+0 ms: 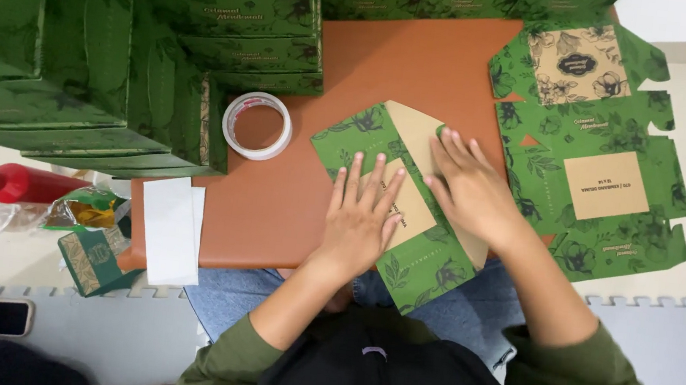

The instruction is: Folding and assembling cardboard boxes from flat templates

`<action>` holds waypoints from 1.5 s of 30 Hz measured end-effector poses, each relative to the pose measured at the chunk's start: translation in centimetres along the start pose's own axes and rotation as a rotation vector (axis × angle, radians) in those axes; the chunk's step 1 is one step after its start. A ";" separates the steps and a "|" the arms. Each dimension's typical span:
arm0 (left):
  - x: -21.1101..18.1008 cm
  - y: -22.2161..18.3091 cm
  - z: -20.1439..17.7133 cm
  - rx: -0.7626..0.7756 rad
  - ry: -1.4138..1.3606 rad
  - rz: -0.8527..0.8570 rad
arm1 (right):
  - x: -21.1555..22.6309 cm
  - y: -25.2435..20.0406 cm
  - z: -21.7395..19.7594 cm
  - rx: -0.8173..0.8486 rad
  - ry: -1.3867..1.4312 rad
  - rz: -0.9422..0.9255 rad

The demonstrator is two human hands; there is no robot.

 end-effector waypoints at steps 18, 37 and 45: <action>-2.6 7.6 -3.2 0.148 0.009 0.525 | -0.1 -5.1 1.4 -0.320 -0.038 0.386; 5.2 -7.6 -7.6 -0.087 -0.386 0.518 | 7.4 -6.6 -4.8 -0.226 0.251 -0.152; 6.5 -8.0 -3.5 -0.117 -0.586 0.424 | 5.9 -4.5 -0.8 0.186 0.231 -0.194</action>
Point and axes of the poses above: each hand's wrist, its own y-axis towards the middle knuckle, its own z-axis out of the palm, x = y × z, the point moved 1 cm from there along y, towards the middle knuckle, and after that the axes turned 14 degrees about -z, right-handed, at the moved point
